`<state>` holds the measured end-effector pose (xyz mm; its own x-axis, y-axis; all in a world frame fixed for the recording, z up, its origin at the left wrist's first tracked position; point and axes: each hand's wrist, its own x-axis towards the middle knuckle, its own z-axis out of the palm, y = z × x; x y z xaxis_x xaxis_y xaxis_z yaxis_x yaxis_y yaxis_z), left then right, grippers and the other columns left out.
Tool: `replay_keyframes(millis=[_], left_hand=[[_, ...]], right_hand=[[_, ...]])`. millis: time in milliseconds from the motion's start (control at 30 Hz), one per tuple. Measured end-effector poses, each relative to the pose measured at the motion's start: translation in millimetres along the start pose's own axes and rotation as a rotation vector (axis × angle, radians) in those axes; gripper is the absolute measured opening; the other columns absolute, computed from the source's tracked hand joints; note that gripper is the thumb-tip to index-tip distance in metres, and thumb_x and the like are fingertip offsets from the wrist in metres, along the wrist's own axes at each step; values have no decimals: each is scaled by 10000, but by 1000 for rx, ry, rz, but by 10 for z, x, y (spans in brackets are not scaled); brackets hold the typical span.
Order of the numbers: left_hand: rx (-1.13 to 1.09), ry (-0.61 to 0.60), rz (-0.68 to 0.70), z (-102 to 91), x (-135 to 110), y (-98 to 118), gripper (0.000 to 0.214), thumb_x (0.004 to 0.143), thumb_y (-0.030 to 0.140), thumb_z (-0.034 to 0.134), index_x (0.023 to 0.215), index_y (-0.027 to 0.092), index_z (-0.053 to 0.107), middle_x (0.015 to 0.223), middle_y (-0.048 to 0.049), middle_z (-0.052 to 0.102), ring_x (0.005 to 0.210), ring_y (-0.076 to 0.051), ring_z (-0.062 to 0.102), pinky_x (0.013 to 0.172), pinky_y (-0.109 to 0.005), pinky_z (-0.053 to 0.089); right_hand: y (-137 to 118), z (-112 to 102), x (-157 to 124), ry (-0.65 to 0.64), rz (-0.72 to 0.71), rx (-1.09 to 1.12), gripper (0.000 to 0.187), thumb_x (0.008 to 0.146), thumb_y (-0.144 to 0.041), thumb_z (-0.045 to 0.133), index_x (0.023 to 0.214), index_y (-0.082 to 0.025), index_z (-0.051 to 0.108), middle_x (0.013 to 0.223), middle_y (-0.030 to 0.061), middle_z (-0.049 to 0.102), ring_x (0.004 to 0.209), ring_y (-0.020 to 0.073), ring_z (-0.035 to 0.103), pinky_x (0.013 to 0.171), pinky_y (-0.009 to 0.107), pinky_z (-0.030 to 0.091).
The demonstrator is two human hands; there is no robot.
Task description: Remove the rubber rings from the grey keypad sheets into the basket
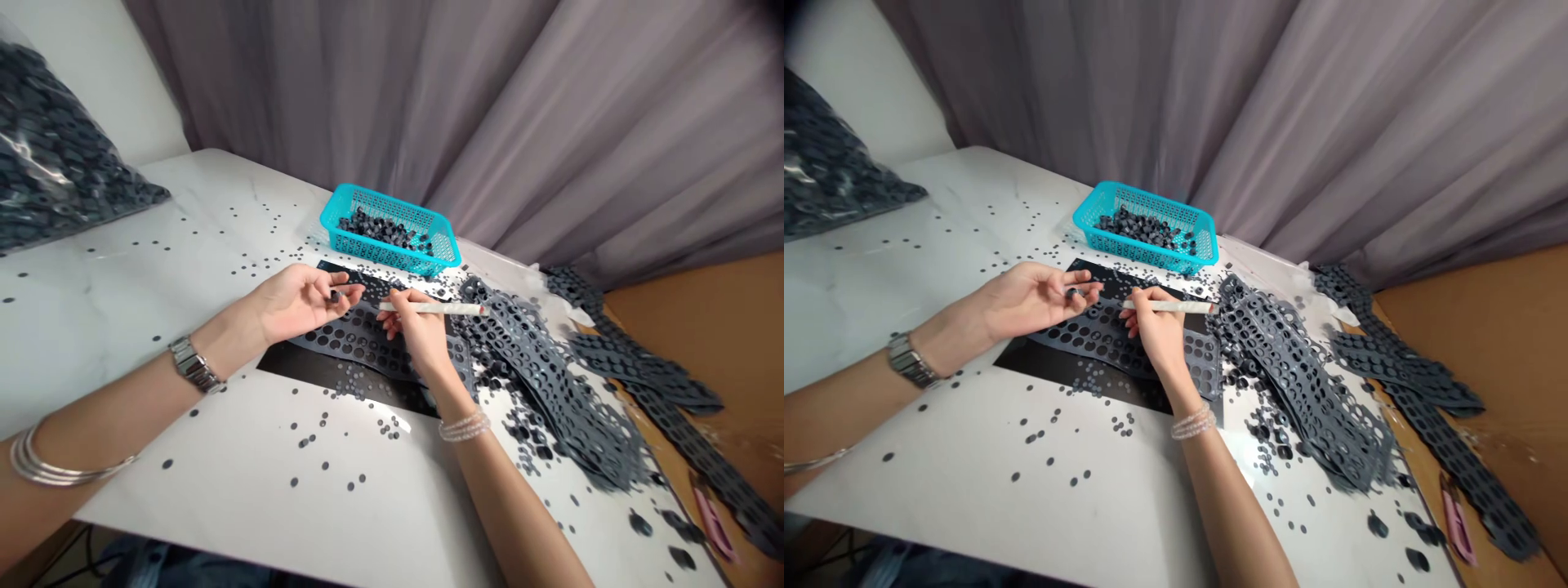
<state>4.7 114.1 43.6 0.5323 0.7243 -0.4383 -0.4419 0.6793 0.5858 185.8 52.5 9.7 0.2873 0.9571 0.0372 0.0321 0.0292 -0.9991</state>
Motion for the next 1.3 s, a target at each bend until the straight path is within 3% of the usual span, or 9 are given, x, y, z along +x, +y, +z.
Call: replay_keyframes(millis=[133,333,600,767,933,1000,1100,1167,1300], left_hand=[[332,-2,146,-49,22,24,183,562,36,547,703,126,621,603,-19,466,492,-87,365,386,-207,262],[1565,126,664,-93,1,-110,168,701,224,625,807,209,756,488,46,473,490,-120,408,531,-282,306],[1910,100,708,-132,47,-199,298,799,244,576,1015,181,772,643,-26,643,582,-181,548,614,-307,351],[1942,35,694,-92,66,-241,254,814,187,523,905,184,760,708,-50,673,649,-195,575,611,-311,324],[1835,-103,637,-65,-36,-135,167,779,187,566,701,203,712,549,16,519,540,-136,442,582,-301,301],[1665,-147,552,-48,-111,-17,109,755,288,668,702,217,731,542,33,483,526,-116,409,566,-296,299],[1227,24,477,-32,-184,138,158,725,364,756,792,222,751,613,26,522,532,-94,402,537,-287,309],[936,76,405,-38,-180,177,138,733,317,775,796,206,721,634,24,505,517,-72,378,492,-263,307],[536,-15,170,-91,-68,120,145,753,169,775,698,162,641,700,3,511,502,-27,340,404,-172,307]], right_hand=[[34,105,9,-66,-3,-97,278,835,-397,604,651,-192,570,566,-4,629,423,92,506,399,205,421],[127,134,-19,-120,-44,-209,306,853,-439,580,662,-200,563,574,-9,625,446,103,523,425,212,429],[141,152,-15,-156,-146,-385,326,893,-418,533,649,-203,560,584,8,637,518,127,546,493,226,396],[66,184,-41,-153,-213,-467,298,904,-340,520,638,-207,528,583,9,619,543,138,548,528,243,374],[67,196,-40,-108,-263,-550,296,901,-296,519,617,-214,515,558,-1,593,526,137,524,529,253,352],[86,191,-33,-111,-240,-512,302,900,-313,523,614,-216,509,548,-4,589,516,133,522,520,247,362],[111,170,-17,-133,-149,-364,293,890,-355,542,635,-212,528,579,-2,626,506,121,540,497,230,401],[118,145,-6,-131,-68,-246,285,877,-388,558,656,-208,547,599,-1,645,486,111,538,462,218,417],[117,81,16,-47,10,-70,271,840,-421,596,683,-203,569,607,-3,658,457,95,522,414,204,428]])
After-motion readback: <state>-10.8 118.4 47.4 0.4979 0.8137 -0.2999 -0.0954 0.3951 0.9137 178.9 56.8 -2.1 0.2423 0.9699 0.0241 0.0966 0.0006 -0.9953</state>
